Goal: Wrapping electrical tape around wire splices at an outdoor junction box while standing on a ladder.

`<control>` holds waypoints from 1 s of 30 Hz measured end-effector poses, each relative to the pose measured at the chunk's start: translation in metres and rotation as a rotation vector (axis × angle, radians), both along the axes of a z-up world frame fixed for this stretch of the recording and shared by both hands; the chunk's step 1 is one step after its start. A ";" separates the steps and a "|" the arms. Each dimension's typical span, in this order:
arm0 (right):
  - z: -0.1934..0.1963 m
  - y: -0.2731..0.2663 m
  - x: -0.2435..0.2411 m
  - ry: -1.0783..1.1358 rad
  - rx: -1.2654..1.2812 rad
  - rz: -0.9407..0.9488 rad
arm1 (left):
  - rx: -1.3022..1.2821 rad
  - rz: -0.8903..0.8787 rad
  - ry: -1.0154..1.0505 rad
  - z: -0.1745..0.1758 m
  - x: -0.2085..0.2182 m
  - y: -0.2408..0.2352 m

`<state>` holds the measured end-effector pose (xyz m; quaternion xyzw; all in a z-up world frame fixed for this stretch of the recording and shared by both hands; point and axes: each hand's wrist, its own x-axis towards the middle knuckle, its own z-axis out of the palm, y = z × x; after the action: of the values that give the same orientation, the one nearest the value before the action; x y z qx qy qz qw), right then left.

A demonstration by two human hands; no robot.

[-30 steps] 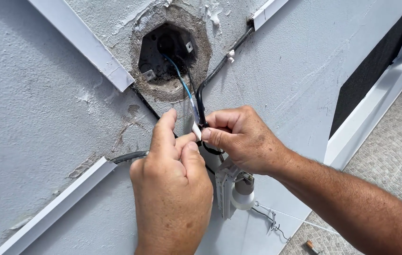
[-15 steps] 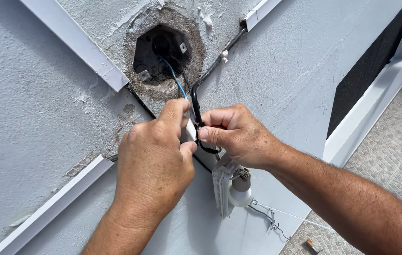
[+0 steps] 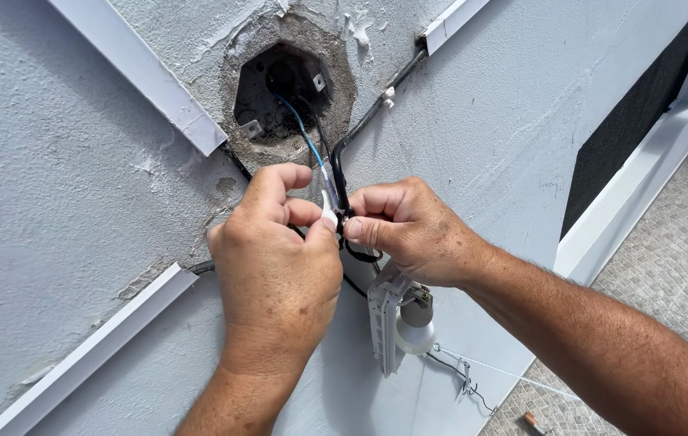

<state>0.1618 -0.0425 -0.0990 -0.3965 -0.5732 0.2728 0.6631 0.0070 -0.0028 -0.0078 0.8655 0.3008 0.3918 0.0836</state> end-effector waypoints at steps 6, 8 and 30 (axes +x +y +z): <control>-0.001 0.004 0.002 -0.001 0.006 0.054 | -0.275 0.058 -0.246 -0.008 -0.008 -0.009; -0.001 0.004 0.000 0.040 -0.004 0.073 | -0.477 -0.008 -0.313 -0.009 -0.014 -0.010; 0.006 -0.003 -0.012 -0.207 0.024 -0.201 | 0.094 -0.037 0.098 -0.019 -0.017 0.014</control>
<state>0.1501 -0.0453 -0.0926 -0.4699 -0.5992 0.1556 0.6292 -0.0101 0.0108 -0.0269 0.8920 0.2697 0.3612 0.0353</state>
